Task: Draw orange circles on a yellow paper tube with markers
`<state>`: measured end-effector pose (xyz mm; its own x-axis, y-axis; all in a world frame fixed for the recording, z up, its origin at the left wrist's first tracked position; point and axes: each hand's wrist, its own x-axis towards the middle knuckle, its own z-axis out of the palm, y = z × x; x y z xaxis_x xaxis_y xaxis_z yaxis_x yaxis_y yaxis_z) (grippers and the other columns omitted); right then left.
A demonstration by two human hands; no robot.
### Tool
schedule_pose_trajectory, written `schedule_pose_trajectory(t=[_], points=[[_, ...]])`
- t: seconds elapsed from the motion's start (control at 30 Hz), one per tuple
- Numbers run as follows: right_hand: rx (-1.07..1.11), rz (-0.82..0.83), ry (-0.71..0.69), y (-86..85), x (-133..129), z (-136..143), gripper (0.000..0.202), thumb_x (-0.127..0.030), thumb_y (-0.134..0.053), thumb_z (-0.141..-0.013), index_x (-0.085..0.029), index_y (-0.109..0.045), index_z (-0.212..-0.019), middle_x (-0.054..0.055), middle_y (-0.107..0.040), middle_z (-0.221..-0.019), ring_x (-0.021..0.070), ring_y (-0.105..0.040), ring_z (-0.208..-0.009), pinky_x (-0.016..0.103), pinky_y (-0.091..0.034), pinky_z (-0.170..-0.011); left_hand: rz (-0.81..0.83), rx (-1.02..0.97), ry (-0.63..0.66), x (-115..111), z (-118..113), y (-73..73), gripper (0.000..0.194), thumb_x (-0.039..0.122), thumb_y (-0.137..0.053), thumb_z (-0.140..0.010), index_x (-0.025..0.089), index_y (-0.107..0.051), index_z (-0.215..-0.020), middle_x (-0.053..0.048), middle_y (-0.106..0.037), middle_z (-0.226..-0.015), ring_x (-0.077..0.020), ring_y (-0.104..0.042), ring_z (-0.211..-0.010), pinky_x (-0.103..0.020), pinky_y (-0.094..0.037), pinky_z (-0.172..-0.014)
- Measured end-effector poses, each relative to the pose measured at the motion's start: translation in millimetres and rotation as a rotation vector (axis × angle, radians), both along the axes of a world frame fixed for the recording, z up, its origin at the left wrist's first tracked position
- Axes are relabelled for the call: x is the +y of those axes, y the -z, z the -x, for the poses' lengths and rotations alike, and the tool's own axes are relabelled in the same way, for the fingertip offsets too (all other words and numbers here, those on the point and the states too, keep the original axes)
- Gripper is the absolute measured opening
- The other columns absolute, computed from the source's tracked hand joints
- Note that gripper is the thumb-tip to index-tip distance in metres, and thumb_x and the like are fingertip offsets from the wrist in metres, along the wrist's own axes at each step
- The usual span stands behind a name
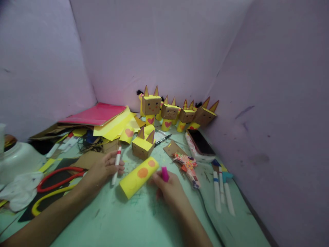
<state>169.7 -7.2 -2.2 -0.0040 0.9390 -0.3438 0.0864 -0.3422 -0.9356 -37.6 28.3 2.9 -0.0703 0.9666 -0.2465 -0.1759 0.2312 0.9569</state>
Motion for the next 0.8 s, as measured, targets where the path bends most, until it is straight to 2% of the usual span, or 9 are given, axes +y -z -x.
schedule_pose_trajectory(t=[0.13, 0.27, 0.37, 0.43, 0.53, 0.6, 0.67, 0.8], points=[[0.013, 0.007, 0.022, 0.3, 0, 1, 0.033, -0.045, -0.065, -0.067, -0.015, -0.058, -0.081, 0.006, -0.069, -0.078, 0.0049, -0.046, -0.034, 0.015, -0.016, -0.029, -0.074, 0.133, -0.051, 1, 1, 0.1, 0.058, 0.007, -0.064, -0.055, 0.015, -0.044, -0.109, 0.001, -0.058, -0.078, -0.0153, -0.060, -0.068, -0.030, -0.051, -0.065], [0.052, 0.009, 0.020, 0.3, 0, 1, 0.034, -0.044, -0.065, -0.066, -0.015, -0.057, -0.082, 0.007, -0.071, -0.082, 0.0048, -0.048, -0.034, 0.014, -0.016, -0.029, -0.131, 0.316, -0.055, 1, 2, -1.7, 0.064, 0.004, -0.059, -0.060, 0.016, -0.038, -0.118, -0.008, -0.056, -0.101, -0.0193, -0.059, -0.085, -0.034, -0.050, -0.075], [0.061, 0.015, 0.028, -0.4, 0, 1, 0.034, -0.043, -0.066, -0.066, -0.015, -0.057, -0.082, 0.008, -0.071, -0.082, 0.0048, -0.048, -0.034, 0.014, -0.016, -0.029, -0.162, 0.466, -0.075, 0, 3, -0.7, 0.067, 0.005, -0.056, -0.063, 0.014, -0.034, -0.125, -0.013, -0.053, -0.109, -0.0243, -0.056, -0.096, -0.036, -0.050, -0.076], [0.062, 0.008, 0.036, -0.9, 0, 2, 0.033, -0.043, -0.065, -0.066, -0.015, -0.057, -0.081, 0.008, -0.071, -0.082, 0.0049, -0.048, -0.034, 0.014, -0.017, -0.029, -0.235, 0.587, -0.105, -4, 3, -1.4, 0.062, 0.008, -0.057, -0.065, 0.013, -0.038, -0.124, -0.015, -0.050, -0.115, -0.0268, -0.053, -0.104, -0.038, -0.047, -0.083], [0.062, 0.004, 0.041, -1.6, 0, 2, 0.033, -0.042, -0.064, -0.066, -0.015, -0.057, -0.082, 0.007, -0.070, -0.081, 0.0050, -0.048, -0.035, 0.014, -0.017, -0.029, -0.451, 0.720, -0.146, -15, 1, -5.5, 0.044, 0.014, -0.056, -0.072, 0.018, -0.049, -0.116, -0.012, -0.051, -0.120, -0.0265, -0.050, -0.109, -0.039, -0.041, -0.092], [0.053, 0.011, 0.046, -1.4, 0, 2, 0.031, -0.041, -0.064, -0.066, -0.015, -0.057, -0.081, 0.006, -0.069, -0.079, 0.0052, -0.048, -0.036, 0.014, -0.017, -0.029, -0.552, 0.664, -0.098, -24, -1, -7.7, 0.031, 0.019, -0.055, -0.076, 0.020, -0.056, -0.107, -0.009, -0.056, -0.115, -0.0244, -0.054, -0.103, -0.035, -0.042, -0.090], [0.047, 0.003, 0.042, -0.7, 0, 2, 0.029, -0.040, -0.064, -0.066, -0.016, -0.058, -0.080, 0.004, -0.067, -0.076, 0.0055, -0.048, -0.037, 0.014, -0.017, -0.029, -0.590, 0.630, 0.011, -32, -4, -7.5, 0.022, 0.023, -0.056, -0.078, 0.021, -0.061, -0.099, -0.008, -0.061, -0.109, -0.0238, -0.057, -0.098, -0.033, -0.043, -0.088], [0.053, -0.024, 0.009, 1.1, 0, 2, 0.027, -0.040, -0.063, -0.068, -0.016, -0.057, -0.079, 0.001, -0.063, -0.069, 0.0062, -0.049, -0.038, 0.014, -0.017, -0.029, -0.623, 0.781, 0.244, -40, -13, -2.3, 0.024, 0.029, -0.054, -0.081, 0.019, -0.065, -0.100, -0.011, -0.066, -0.104, -0.0269, -0.058, -0.098, -0.036, -0.042, -0.087]])
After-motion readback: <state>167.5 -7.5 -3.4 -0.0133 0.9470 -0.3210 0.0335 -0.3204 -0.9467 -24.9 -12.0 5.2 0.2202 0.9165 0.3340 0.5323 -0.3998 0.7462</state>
